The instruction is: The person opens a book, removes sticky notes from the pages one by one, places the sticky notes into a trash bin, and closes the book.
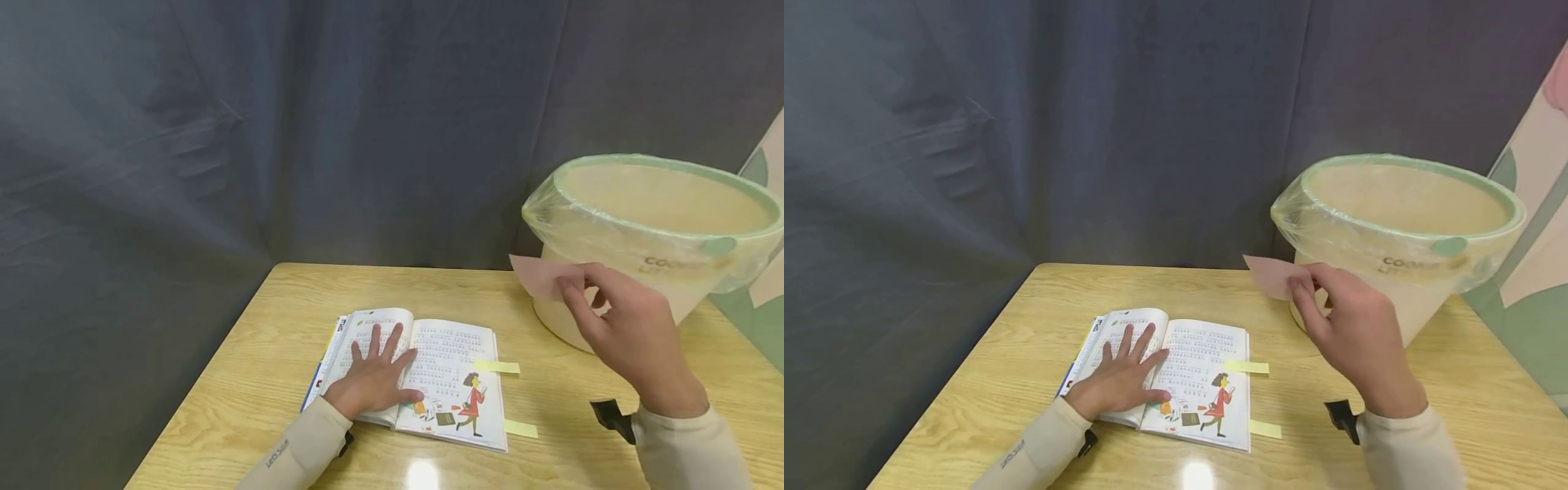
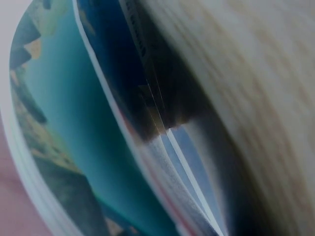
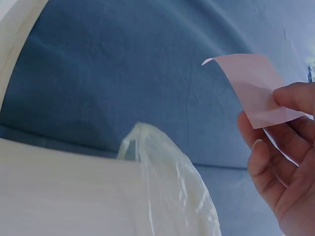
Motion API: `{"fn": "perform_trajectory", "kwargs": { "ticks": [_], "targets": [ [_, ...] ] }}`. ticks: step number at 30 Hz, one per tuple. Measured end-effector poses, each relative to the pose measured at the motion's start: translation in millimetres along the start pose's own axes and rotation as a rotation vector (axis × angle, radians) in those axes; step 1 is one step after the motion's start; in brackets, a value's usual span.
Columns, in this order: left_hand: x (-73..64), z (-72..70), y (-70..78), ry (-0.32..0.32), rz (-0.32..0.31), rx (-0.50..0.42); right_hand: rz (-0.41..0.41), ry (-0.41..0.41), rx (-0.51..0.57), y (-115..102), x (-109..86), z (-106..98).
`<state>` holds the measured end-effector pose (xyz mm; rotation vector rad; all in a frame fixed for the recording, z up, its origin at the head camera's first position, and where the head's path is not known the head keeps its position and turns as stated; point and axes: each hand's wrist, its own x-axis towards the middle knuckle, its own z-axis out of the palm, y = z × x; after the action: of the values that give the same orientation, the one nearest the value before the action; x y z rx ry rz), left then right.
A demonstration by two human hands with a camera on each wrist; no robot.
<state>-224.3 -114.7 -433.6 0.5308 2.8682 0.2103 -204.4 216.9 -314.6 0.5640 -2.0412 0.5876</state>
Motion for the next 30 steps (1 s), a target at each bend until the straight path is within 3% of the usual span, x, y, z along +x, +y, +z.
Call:
{"fn": "perform_trajectory", "kwargs": {
  "ticks": [3,10,14,22,30],
  "targets": [
    [0.2,-0.2,0.3,-0.003,-0.001,-0.004,0.048,0.06,0.014,7,1.6,-10],
    [0.7,-2.4,0.9,0.015,0.013,0.004,0.246,0.235,0.132,28,5.5,-34],
    [1.4,-3.2,0.7,0.019,0.021,0.012,0.296,0.309,0.157,34,7.8,-40],
    [1.4,1.6,-0.3,0.001,0.015,0.003,0.487,0.431,-0.043,47,9.7,-41],
    [4.0,4.6,-1.9,-0.018,0.01,0.011,0.495,0.575,-0.157,83,12.6,-34]
  ]
}}
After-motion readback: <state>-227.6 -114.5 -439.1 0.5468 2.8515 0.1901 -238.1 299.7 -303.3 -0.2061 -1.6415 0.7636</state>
